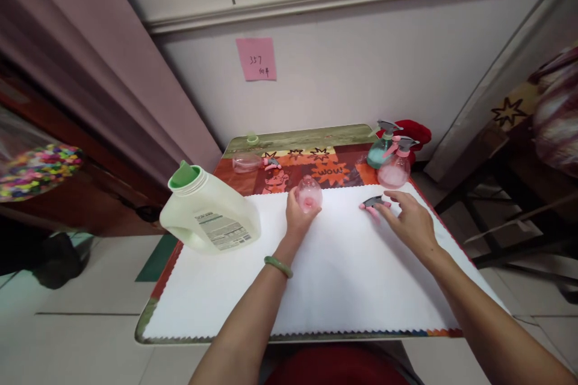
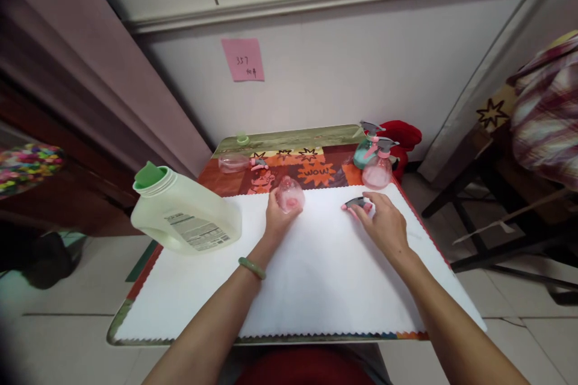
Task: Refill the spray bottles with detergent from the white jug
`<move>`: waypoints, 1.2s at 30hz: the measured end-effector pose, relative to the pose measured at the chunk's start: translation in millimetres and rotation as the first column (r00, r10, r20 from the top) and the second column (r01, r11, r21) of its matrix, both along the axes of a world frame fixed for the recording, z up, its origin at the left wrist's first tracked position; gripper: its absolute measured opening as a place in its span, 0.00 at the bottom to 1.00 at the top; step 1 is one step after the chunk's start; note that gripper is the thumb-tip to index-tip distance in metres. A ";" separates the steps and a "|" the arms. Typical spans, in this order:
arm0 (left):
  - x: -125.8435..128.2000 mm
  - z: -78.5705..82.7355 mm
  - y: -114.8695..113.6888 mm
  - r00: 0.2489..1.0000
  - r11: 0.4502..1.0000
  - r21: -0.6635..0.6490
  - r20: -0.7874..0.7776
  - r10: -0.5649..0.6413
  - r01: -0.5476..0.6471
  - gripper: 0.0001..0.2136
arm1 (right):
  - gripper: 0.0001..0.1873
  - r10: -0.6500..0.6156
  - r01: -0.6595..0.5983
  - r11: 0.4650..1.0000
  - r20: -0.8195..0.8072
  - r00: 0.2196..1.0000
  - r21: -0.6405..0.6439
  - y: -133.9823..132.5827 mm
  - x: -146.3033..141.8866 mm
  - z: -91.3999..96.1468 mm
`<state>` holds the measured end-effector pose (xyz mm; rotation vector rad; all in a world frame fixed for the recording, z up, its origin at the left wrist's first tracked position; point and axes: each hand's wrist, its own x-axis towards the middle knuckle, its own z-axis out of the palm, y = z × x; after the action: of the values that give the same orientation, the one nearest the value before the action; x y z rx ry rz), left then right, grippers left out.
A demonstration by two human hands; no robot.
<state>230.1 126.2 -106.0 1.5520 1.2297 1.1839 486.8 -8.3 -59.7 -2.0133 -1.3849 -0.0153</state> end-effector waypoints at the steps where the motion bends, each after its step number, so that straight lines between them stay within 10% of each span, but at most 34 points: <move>1: 0.6 0.0 0.5 1.000 1.000 0.009 -0.009 -0.005 0.005 0.39 | 0.24 0.022 -0.021 0.999 -0.021 1.000 0.030 -1.7 -9.2 3.0; 7: -9.3 13.1 -23.7 0.996 0.997 0.054 -0.061 0.062 -0.059 0.50 | 0.21 0.273 -0.237 0.927 -0.092 0.958 0.290 -4.5 -81.1 23.7; 14: -98.6 43.9 -116.6 0.991 0.986 0.125 -0.068 0.118 -0.109 0.10 | 0.21 0.690 -0.541 0.714 -0.316 0.651 0.444 8.9 -184.6 35.6; 23: -238.2 55.6 -137.0 0.779 0.783 -0.099 0.080 0.622 -0.614 0.15 | 0.66 0.705 -0.616 0.685 -0.567 0.426 0.389 107.2 -303.1 84.4; 31: -242.9 46.0 -137.0 0.736 0.786 -0.250 0.277 0.618 -0.566 0.22 | 0.39 0.638 -0.638 0.725 -0.600 0.482 0.258 129.4 -300.2 75.5; 36: -241.8 38.8 -113.7 0.595 0.775 -0.379 0.498 0.631 -0.505 0.24 | 0.37 0.611 -0.536 0.747 -0.724 0.319 0.393 124.6 -277.3 55.7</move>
<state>-11.7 12.5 -67.2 0.5023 1.3692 1.7314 209.5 116.3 -4.0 -1.0115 -1.2906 1.0710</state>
